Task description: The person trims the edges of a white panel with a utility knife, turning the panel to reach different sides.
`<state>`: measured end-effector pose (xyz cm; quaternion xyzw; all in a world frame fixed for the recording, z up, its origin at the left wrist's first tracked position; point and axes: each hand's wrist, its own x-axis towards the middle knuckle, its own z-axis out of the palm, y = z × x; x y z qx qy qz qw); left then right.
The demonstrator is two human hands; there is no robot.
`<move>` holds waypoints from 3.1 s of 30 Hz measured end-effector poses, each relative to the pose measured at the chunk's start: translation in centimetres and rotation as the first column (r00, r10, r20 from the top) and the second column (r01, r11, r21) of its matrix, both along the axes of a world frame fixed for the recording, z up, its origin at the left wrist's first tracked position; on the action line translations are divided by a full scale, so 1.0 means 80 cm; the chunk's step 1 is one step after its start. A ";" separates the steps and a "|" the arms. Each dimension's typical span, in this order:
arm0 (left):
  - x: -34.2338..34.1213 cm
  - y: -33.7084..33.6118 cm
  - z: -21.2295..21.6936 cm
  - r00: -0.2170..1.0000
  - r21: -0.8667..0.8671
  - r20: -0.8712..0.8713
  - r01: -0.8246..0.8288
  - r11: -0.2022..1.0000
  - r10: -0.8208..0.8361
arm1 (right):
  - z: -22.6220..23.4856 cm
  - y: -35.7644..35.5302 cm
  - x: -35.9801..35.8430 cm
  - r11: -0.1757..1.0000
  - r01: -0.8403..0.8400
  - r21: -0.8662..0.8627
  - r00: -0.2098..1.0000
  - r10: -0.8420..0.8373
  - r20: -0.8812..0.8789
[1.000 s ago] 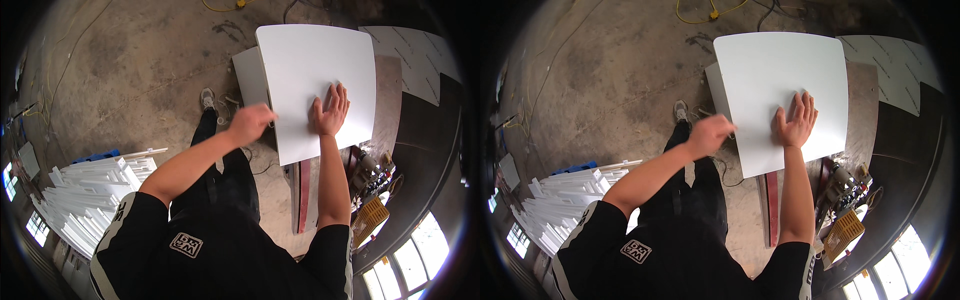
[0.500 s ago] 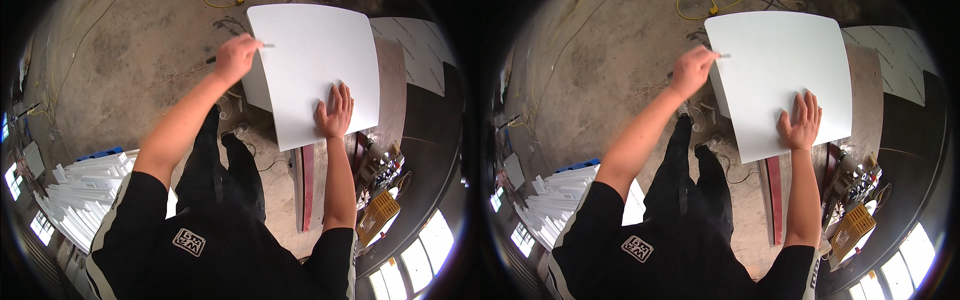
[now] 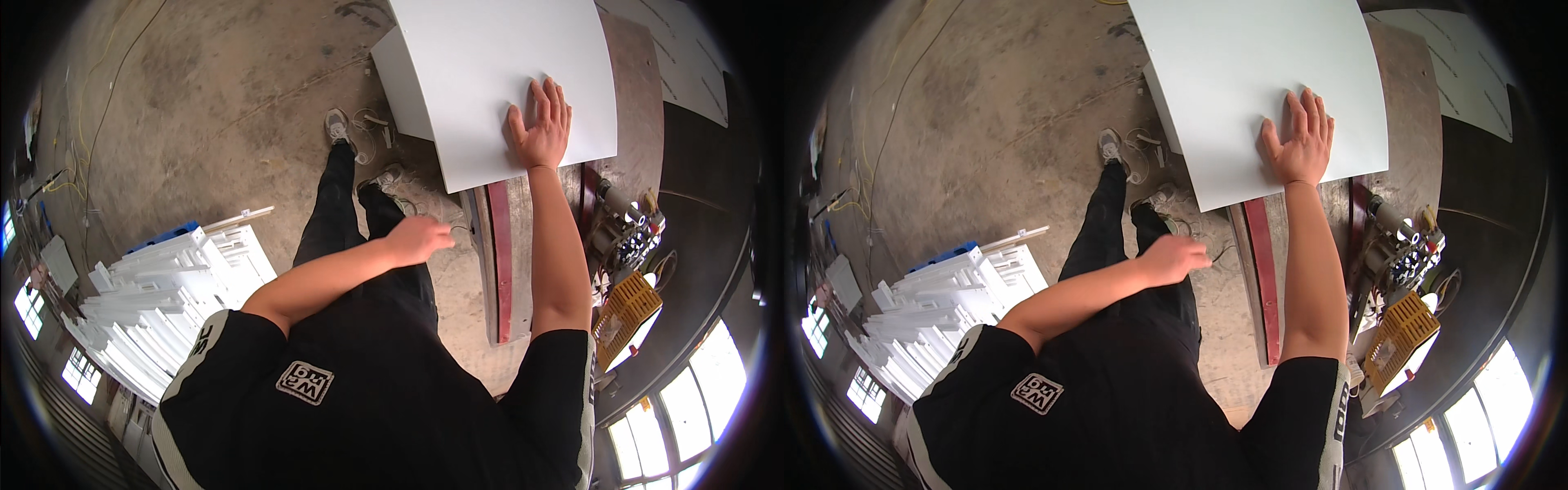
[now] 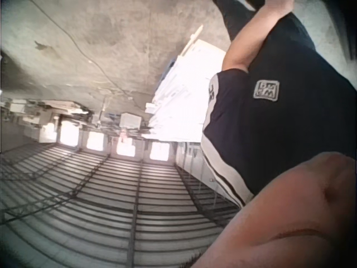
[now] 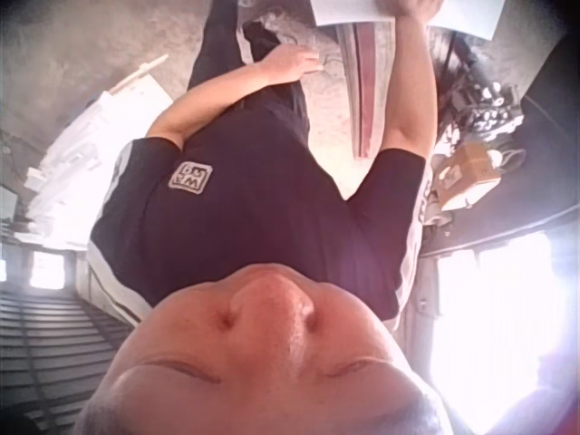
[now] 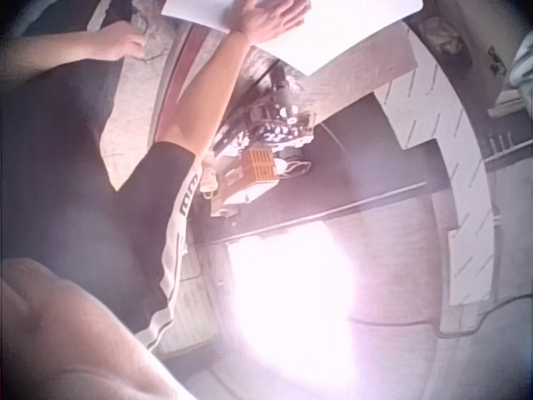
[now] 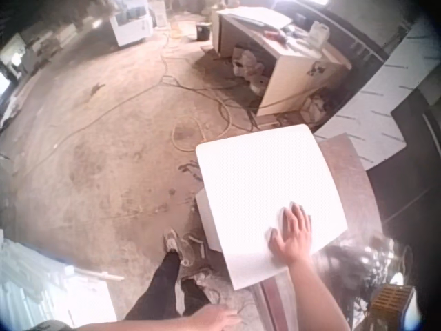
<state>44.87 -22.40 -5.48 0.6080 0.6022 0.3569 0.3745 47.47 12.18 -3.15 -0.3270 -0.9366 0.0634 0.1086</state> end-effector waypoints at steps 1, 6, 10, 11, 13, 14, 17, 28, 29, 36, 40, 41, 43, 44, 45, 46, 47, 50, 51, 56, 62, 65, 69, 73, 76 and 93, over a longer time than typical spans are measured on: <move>0.007 -0.011 0.008 0.986 -0.086 0.155 -0.053 0.995 0.066 | 0.000 -0.001 0.000 1.000 0.004 -0.006 1.000 -0.004 0.007; -0.167 0.072 0.010 0.690 0.047 0.179 -0.718 0.695 0.701 | 0.005 -0.004 0.018 0.999 0.021 -0.027 1.000 -0.021 0.019; -0.366 0.170 -0.022 0.501 0.208 0.157 -0.859 0.467 0.851 | 0.004 0.000 0.005 1.000 0.009 -0.018 1.000 -0.009 0.009; -0.404 0.193 -0.022 0.499 0.300 0.112 -0.841 0.449 0.859 | 0.006 0.002 0.003 1.000 0.006 -0.029 1.000 -0.006 0.002; -0.443 0.228 -0.011 0.518 0.345 0.060 -0.813 0.469 0.853 | 0.004 0.006 0.007 1.000 0.003 -0.012 1.000 -0.003 -0.002; -0.458 0.239 -0.013 0.516 0.352 0.021 -0.805 0.477 0.856 | 0.003 0.006 0.006 1.000 -0.006 -0.015 1.000 0.005 -0.021; -0.466 0.253 -0.013 0.500 0.369 -0.045 -0.796 0.479 0.865 | 0.009 0.006 0.003 1.000 -0.022 -0.021 1.000 0.022 -0.022; -0.310 0.171 0.010 0.661 0.430 -0.132 -0.633 0.643 0.739 | 0.007 -0.004 0.003 1.000 -0.024 -0.001 1.000 0.024 -0.019; -0.285 0.156 0.007 0.680 0.418 -0.164 -0.608 0.675 0.715 | 0.005 -0.005 0.003 1.000 -0.025 -0.010 0.999 0.025 -0.024; -0.074 0.074 0.019 0.844 0.233 -0.226 -0.438 0.868 0.486 | 0.011 0.004 0.013 1.000 -0.013 0.015 1.000 0.013 0.010; 0.045 0.003 -0.022 0.960 -0.018 -0.136 0.243 0.970 -0.243 | 0.000 0.007 0.013 0.999 -0.039 0.017 0.999 0.039 -0.003; 0.071 -0.016 -0.033 0.995 -0.007 0.047 0.091 0.996 -0.091 | 0.001 0.006 0.009 0.999 -0.043 0.006 0.999 0.043 -0.004; 0.055 -0.015 -0.035 0.975 -0.025 0.209 -0.068 0.997 0.072 | 0.003 0.006 0.008 0.999 -0.032 -0.005 0.999 0.032 -0.002; 0.034 -0.011 -0.031 0.919 -0.143 0.360 -0.119 0.983 0.163 | 0.004 0.002 0.008 0.999 -0.034 -0.009 0.999 0.034 -0.009; -0.007 0.001 -0.026 0.836 -0.249 0.490 -0.139 0.958 0.249 | 0.006 0.005 0.010 0.999 -0.032 -0.003 0.999 0.032 0.002; -0.052 0.008 0.006 0.582 -0.385 0.678 -0.240 0.891 0.449 | 0.006 0.010 0.012 1.000 -0.029 0.008 1.000 0.029 0.007; -0.081 0.011 0.039 0.248 -0.538 0.762 -0.273 0.798 0.599 | 0.006 0.013 0.017 1.000 -0.024 0.016 1.000 0.024 0.015; -0.129 -0.004 0.013 0.391 -0.706 0.465 -0.378 0.599 0.794 | 0.002 0.009 0.014 0.999 -0.045 0.026 0.999 0.044 0.015; -0.125 0.007 0.014 0.467 -0.713 0.407 -0.374 0.593 0.785 | 0.001 0.009 0.018 0.999 -0.042 0.026 0.999 0.042 0.015; -0.045 0.068 -0.020 0.772 -0.485 0.221 -0.444 0.754 0.596 | 0.000 0.003 0.015 0.998 -0.053 0.023 0.999 0.053 0.004; -0.057 0.080 0.008 0.787 -0.540 0.248 -0.371 0.755 0.565 | -0.004 0.015 0.020 0.998 -0.058 0.021 0.998 0.058 0.015; -0.088 0.092 0.011 0.664 -0.528 0.302 -0.481 0.700 0.684 | -0.004 0.017 0.023 0.998 -0.054 0.010 0.998 0.054 0.022; -0.182 0.142 -0.015 0.506 -0.421 0.440 -0.613 0.668 0.742 | 0.004 0.010 0.020 0.999 -0.039 -0.014 0.999 0.040 0.013; -0.298 0.186 -0.055 0.560 -0.258 0.348 -0.714 0.651 0.752 | 0.001 0.009 0.015 0.998 -0.066 -0.004 0.998 0.066 0.015; -0.358 0.215 -0.036 0.450 -0.265 0.435 -0.763 0.589 0.779 | 0.001 0.009 0.019 0.998 -0.057 -0.007 0.998 0.057 0.033; -0.483 0.188 -0.005 0.035 -0.505 0.609 -0.753 0.421 0.793 | 0.003 0.015 0.025 0.998 -0.055 0.010 0.998 0.054 0.042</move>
